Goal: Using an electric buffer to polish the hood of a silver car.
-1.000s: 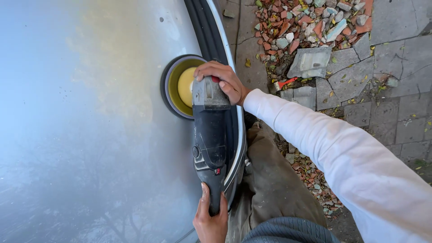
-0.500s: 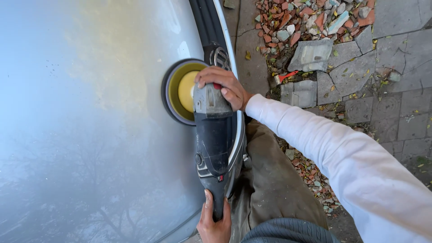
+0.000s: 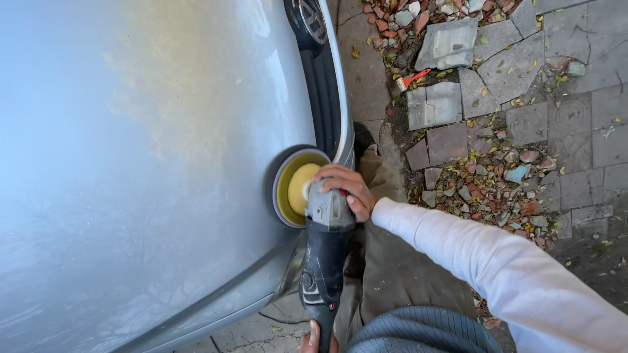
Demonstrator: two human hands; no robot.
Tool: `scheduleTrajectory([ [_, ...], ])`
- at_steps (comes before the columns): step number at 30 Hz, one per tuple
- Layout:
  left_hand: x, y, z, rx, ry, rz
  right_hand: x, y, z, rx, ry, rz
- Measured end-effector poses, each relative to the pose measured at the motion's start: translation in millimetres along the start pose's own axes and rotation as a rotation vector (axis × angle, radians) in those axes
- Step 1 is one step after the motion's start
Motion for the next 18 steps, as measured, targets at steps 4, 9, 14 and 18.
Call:
scheduleTrajectory([
  [4, 33, -27, 46, -0.094, 0.057, 0.004, -23, -22, 31, 0.023, 0.040, -0.049],
  [9, 44, 73, -50, 0.035, 0.048, 0.251, -2, 10, 23, -0.007, -0.023, -0.073],
  [14, 10, 116, -117, 0.156, 0.135, 0.171, 35, 58, -16, -0.049, 0.011, 0.015],
  [18, -6, 202, -209, 0.203, 0.127, 0.297, 68, 115, -44, -0.002, 0.002, 0.061],
])
Point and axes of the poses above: each hand's wrist, its own y-axis towards the middle knuckle, its own x-axis out of the back of the hand, z = x × y, the point moved 9 cm from there along y, towards the middle knuckle, and after that the axes turned 1 degree about x, right-handed, at the moved point
